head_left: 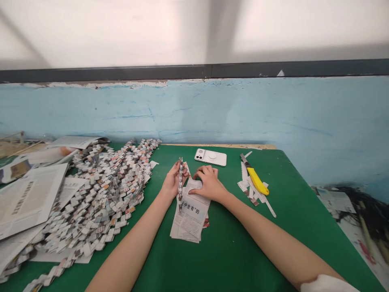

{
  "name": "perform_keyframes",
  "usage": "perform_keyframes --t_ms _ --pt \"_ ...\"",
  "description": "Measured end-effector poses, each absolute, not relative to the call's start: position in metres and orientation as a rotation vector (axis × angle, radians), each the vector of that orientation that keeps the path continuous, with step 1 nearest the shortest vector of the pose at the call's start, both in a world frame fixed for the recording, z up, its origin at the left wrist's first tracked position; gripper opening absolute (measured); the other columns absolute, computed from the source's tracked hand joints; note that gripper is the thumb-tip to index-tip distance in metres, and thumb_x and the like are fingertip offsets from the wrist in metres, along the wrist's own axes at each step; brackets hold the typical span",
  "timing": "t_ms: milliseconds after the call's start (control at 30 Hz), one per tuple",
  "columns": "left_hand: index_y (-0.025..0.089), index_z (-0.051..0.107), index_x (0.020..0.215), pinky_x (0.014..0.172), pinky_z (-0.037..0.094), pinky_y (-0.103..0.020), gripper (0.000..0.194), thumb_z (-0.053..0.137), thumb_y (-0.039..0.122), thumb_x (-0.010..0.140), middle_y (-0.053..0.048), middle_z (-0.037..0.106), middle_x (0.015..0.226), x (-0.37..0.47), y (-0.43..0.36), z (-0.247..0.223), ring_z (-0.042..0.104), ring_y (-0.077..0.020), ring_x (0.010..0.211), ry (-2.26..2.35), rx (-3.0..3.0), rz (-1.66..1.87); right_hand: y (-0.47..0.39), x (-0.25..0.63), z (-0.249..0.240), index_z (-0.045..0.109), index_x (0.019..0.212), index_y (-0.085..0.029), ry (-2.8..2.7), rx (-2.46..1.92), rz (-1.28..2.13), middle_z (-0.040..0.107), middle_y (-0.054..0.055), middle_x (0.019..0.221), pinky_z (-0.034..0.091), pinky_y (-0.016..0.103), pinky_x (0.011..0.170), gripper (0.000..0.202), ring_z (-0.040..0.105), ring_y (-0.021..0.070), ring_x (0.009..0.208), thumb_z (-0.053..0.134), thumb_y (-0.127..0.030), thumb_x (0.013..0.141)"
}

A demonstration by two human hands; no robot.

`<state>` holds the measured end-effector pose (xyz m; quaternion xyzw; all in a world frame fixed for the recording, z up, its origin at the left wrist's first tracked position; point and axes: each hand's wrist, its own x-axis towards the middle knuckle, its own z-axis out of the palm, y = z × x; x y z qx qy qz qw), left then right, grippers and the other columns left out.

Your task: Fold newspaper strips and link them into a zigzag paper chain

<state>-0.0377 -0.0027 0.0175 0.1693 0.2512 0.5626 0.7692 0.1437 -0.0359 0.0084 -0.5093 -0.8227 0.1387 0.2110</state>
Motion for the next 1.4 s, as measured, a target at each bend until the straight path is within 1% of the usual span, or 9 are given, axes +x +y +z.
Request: perform_keyframes --t_ms 167,400,500,600,700,867,1133,1400 --pt "0.018 0.063 0.088 0.061 0.043 -0.025 0.009 0.072 0.018 0.087 0.000 0.059 0.077 -0.0380 -0.0036 0.0188 0.050 -0.0094 0.061 0.558 0.368 1.230 -0.0354 0.1445 0.0080 0.064 0.093 -0.024 -2.253 -1.403 0.441 0.057 0.010 0.116 0.034 0.051 0.099 0.048 0.046 0.0334 0.116 0.074 -0.068 0.077" --pt "0.018 0.063 0.087 0.060 0.043 -0.025 0.009 0.073 0.016 0.086 -0.001 0.059 0.076 -0.0379 -0.0030 0.0189 0.050 -0.0101 0.061 0.556 0.348 1.233 -0.0353 0.1444 0.0082 0.065 0.096 -0.025 -2.197 -1.391 0.475 0.059 0.007 0.113 0.034 0.048 0.098 0.036 0.047 0.0300 0.116 0.071 -0.058 0.086" --pt "0.018 0.063 0.087 0.059 0.042 -0.025 0.010 0.073 0.017 0.086 0.000 0.059 0.076 -0.0371 -0.0031 0.0197 0.049 -0.0098 0.060 0.566 0.348 1.236 -0.0356 0.1453 0.0086 0.066 0.092 -0.024 -2.204 -1.381 0.474 0.060 0.007 0.113 0.035 0.047 0.098 0.030 0.047 0.0290 0.115 0.069 -0.054 0.090" --pt "0.018 0.063 0.087 0.059 0.042 -0.024 0.010 0.073 0.016 0.086 0.000 0.058 0.076 -0.0362 -0.0035 0.0204 0.049 -0.0090 0.059 0.571 0.367 1.237 -0.0357 0.1463 0.0092 0.066 0.087 -0.024 -2.228 -1.371 0.473 0.060 0.007 0.114 0.034 0.046 0.098 0.026 0.047 0.0284 0.115 0.070 -0.050 0.091" --pt "0.018 0.063 0.087 0.059 0.042 -0.023 0.010 0.073 0.016 0.087 0.000 0.058 0.077 -0.0356 -0.0041 0.0210 0.049 -0.0085 0.059 0.575 0.372 1.241 -0.0355 0.1466 0.0095 0.067 0.088 -0.024 -2.233 -1.380 0.464 0.061 0.007 0.114 0.035 0.046 0.098 0.024 0.048 0.0282 0.115 0.071 -0.048 0.091" --pt "0.018 0.062 0.087 0.060 0.043 -0.024 0.010 0.072 0.018 0.088 0.000 0.058 0.077 -0.0354 -0.0046 0.0219 0.049 -0.0090 0.060 0.599 0.396 1.237 -0.0349 0.1463 0.0082 0.068 0.102 -0.026 -2.234 -1.388 0.454 0.061 0.007 0.114 0.036 0.045 0.097 0.024 0.048 0.0284 0.115 0.069 -0.047 0.092" --pt "0.019 0.063 0.089 0.059 0.043 -0.024 0.010 0.072 0.016 0.087 -0.001 0.058 0.078 -0.0355 -0.0049 0.0218 0.049 -0.0095 0.060 0.585 0.374 1.239 -0.0346 0.1468 0.0093 0.069 0.091 -0.024 -2.236 -1.378 0.475 0.060 0.007 0.114 0.035 0.047 0.098 0.022 0.048 0.0287 0.116 0.068 -0.046 0.093" --pt "0.019 0.062 0.090 0.061 0.045 -0.024 0.011 0.073 0.019 0.087 0.000 0.058 0.079 -0.0361 -0.0049 0.0207 0.049 -0.0089 0.060 0.584 0.396 1.232 -0.0330 0.1469 0.0035 0.069 0.090 -0.024 -2.256 -1.373 0.426 0.061 0.008 0.114 0.037 0.046 0.096 0.024 0.048 0.0288 0.114 0.065 -0.047 0.095"
